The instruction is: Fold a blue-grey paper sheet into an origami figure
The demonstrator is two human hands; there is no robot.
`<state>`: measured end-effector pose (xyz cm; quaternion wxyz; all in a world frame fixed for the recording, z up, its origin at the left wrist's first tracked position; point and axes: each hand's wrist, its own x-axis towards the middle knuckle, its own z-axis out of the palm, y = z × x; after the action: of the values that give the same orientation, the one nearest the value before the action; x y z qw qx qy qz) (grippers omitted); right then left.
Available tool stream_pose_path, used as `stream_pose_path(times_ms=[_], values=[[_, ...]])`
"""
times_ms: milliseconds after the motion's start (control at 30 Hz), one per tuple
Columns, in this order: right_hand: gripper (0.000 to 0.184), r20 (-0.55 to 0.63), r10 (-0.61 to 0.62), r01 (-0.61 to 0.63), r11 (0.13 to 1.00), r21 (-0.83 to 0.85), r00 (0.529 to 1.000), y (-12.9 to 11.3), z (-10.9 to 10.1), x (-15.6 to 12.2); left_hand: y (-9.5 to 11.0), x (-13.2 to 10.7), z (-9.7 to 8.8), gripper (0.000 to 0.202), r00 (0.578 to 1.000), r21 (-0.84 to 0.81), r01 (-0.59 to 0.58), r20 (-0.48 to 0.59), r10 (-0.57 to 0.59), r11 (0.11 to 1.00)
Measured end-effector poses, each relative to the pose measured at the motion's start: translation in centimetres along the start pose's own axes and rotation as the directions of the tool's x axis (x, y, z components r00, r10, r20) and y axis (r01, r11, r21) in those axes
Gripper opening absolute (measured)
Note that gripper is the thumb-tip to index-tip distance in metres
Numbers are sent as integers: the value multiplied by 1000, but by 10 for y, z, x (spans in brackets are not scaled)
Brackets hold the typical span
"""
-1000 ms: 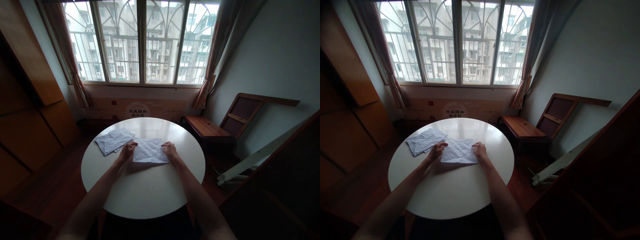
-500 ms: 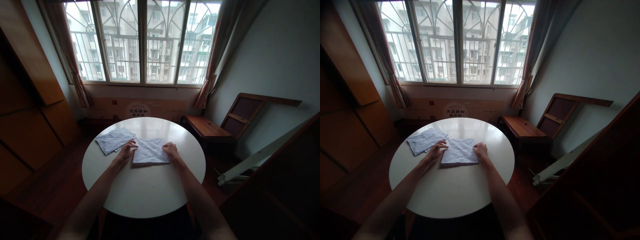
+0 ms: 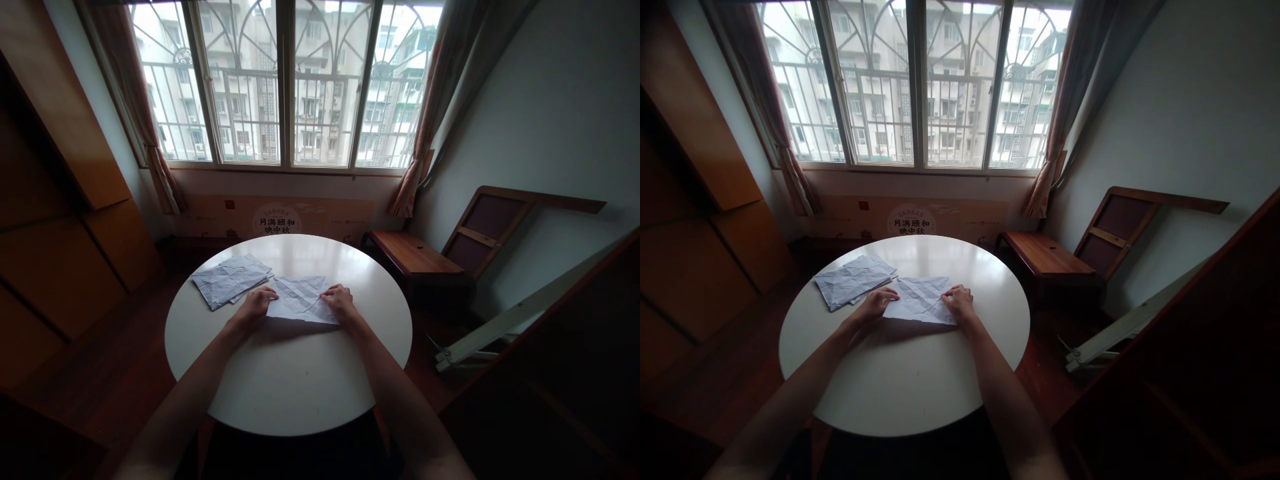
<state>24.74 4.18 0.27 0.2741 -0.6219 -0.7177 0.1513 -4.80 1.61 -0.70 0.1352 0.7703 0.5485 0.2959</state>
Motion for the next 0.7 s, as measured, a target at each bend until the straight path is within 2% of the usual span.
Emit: stream_pose_path(times_ms=[167, 500, 700], values=[[19, -7, 16, -16, 1000, -10, 1000, 2, 2, 3, -3, 1, 2, 33, 999, 15, -42, -28, 42, 999], [18, -32, 34, -34, 999, 6, 999, 1, 4, 3, 0, 0, 0, 33, 999, 7, -30, -30, 30, 1000], [18, -78, 52, -40, 989, 145, 996, 6, 1, 7, 6, -2, -6, 25, 1000, 21, -20, -10, 20, 1000]])
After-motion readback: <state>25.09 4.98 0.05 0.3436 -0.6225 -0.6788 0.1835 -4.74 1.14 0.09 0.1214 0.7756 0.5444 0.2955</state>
